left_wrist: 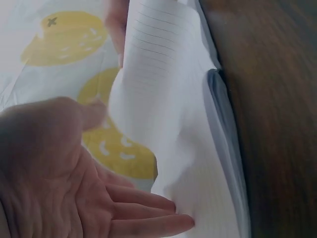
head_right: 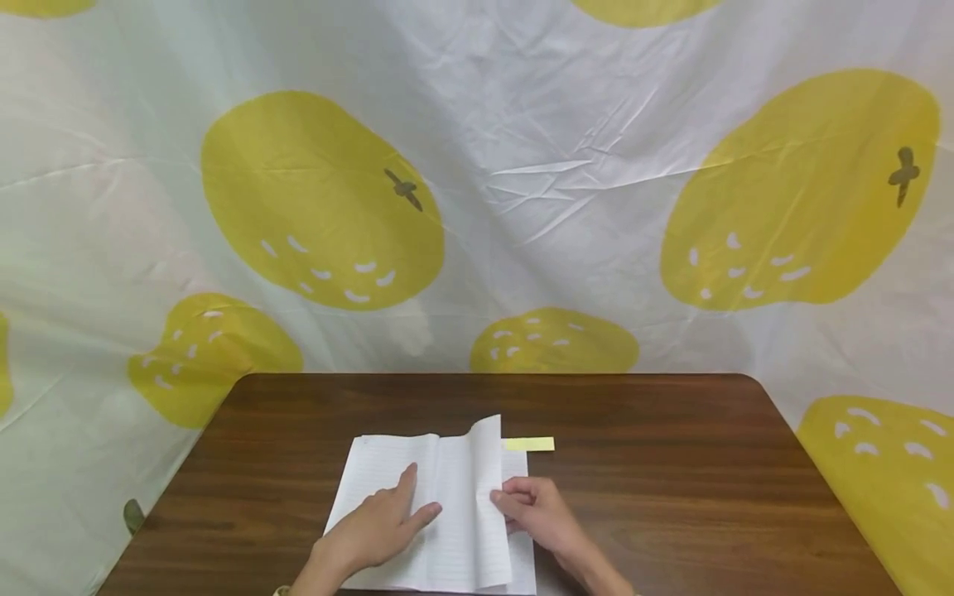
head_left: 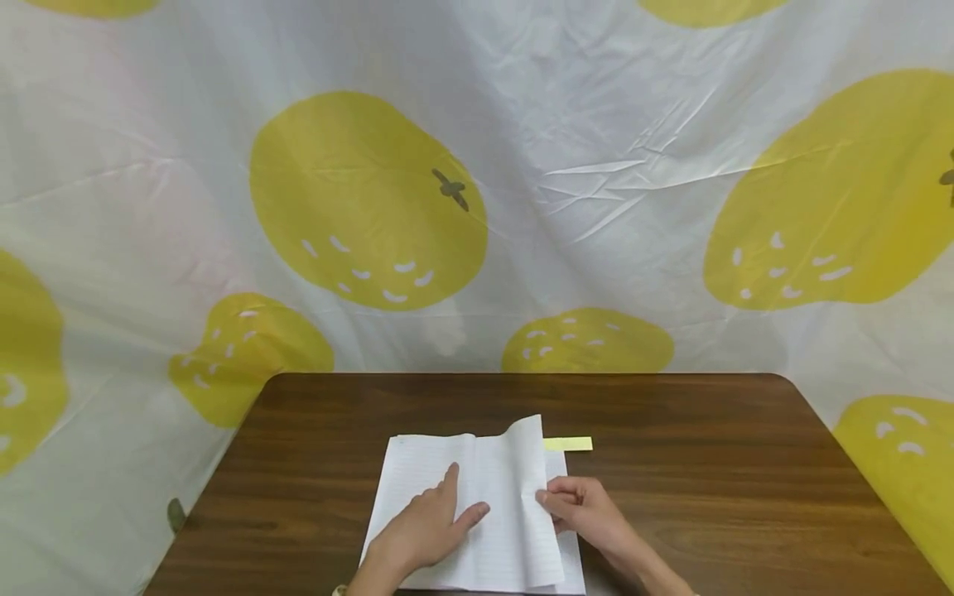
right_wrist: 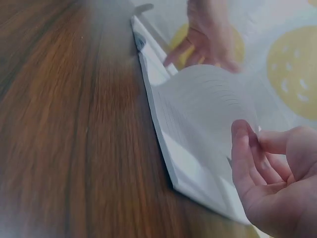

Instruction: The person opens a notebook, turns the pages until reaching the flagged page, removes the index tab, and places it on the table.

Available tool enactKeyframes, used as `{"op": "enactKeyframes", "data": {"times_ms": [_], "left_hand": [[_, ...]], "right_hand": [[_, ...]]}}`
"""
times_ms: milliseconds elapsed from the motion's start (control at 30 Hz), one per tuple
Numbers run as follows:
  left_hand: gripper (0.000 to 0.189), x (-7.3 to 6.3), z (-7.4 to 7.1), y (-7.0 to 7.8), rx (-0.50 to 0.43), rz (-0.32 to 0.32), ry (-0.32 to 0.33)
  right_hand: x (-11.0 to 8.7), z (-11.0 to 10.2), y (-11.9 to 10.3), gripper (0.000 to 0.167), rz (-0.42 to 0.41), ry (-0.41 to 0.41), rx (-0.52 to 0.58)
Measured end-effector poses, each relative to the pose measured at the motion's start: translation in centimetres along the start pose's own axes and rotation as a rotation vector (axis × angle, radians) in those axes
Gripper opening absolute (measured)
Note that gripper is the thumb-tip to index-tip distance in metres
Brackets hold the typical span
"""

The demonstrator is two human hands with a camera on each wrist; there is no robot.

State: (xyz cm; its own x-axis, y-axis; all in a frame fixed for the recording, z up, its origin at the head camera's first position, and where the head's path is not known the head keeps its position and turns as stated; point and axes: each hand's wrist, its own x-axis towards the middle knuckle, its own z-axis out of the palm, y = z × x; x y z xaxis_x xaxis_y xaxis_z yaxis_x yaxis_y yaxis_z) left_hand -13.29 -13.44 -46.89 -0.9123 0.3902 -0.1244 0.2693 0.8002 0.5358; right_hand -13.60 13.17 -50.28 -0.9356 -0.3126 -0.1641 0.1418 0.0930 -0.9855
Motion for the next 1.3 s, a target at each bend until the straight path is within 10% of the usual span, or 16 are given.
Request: {"op": "enactKeyframes", "data": {"times_ms": [700, 1067, 1300], "left_hand": [[0.136, -0.3, -0.2, 0.5, -0.082, 0.048, 0.032], [0.14, 0.2, 0.8, -0.3, 0.081, -0.005, 0.183], [0.143, -0.1, 1.1, -0.3, 0.133, -0.075, 0.256]], "right_hand": [[3.5, 6.6, -3.3, 0.024, -0.127, -0.15, -0.148], [3.2, 6.2, -2.8, 0.027, -0.13, -0.168, -0.14], [3.3, 4.5, -1.6, 0.02, -0.212, -0.034, -0.397]]}}
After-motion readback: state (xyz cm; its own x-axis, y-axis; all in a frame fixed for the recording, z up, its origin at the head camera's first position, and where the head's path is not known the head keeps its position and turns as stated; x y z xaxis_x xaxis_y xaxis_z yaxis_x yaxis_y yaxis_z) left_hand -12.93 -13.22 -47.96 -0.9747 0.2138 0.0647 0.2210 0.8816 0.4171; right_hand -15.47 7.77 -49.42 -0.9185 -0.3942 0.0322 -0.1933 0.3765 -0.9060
